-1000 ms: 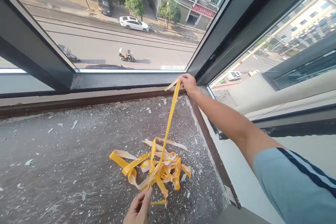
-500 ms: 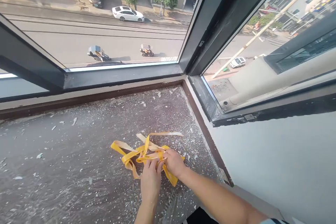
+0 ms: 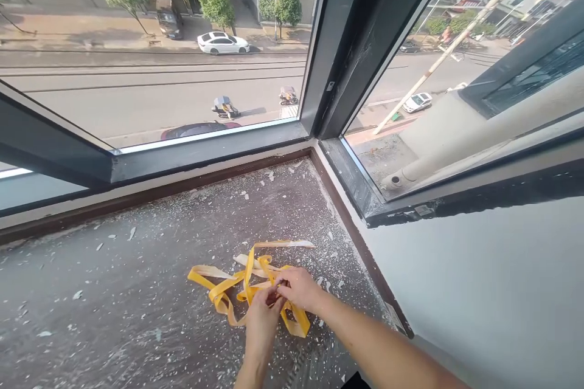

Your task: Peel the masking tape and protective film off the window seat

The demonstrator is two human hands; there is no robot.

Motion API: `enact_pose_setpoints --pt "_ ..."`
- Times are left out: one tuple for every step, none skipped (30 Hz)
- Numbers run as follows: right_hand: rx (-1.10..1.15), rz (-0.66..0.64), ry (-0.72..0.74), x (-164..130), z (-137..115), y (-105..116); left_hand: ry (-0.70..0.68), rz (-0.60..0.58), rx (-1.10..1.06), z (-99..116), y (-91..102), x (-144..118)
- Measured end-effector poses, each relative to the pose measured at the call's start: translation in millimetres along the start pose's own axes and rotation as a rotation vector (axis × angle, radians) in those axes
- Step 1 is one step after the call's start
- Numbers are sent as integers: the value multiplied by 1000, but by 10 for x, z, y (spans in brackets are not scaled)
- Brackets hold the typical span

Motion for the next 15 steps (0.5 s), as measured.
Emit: enact_pose_setpoints --pt "26 -30 -9 -24 3 -7 33 -2 -74 -57 3 -27" --pt "52 -66 -25 -50 11 -18 55 -11 -138 -107 -5 -50" --pt "67 -103 -44 -74 25 -30 64 -30 -190 -144 -23 -69" --pt "65 -130 -60 -89 42 -39 62 -58 -223 -164 -50 -85" --pt "37 -143 -59 -93 53 -41 54 -89 -231 -168 -79 -100" --pt "-19 -143 -42 -83 60 -36 38 -122 -213 -151 -105 -115" --pt "-97 -139 -11 -64 61 -34 24 -154 -170 -119 -123 -127" --pt "-185 -139 27 -42 60 -38 22 -183 -100 -79 -125 -136" --pt "-276 -141 60 -18 64 -45 36 -199 -4 -36 -98 -135" --pt "-361 -148 89 2 71 -54 63 -200 102 13 -36 -117" --pt "-432 -171 110 16 82 -67 99 -179 206 70 68 -74" --pt "-485 -214 128 23 94 -85 134 -142 288 137 204 -3" --pt "-515 -275 144 24 105 -105 147 -100 331 226 353 103" --pt "-520 -337 157 26 110 -110 144 -18 354 327 535 246" --pt "-502 -380 168 42 104 -83 121 62 375 432 709 419"
Point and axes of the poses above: each hand's wrist, its own x-axis towards the middle knuckle, its own y-axis out of the back of the hand, z = x × y, the point moved 8 cm from there along x, towards the middle knuckle, and after that the axes turned 4 degrees about -x, right-handed, at the moved point
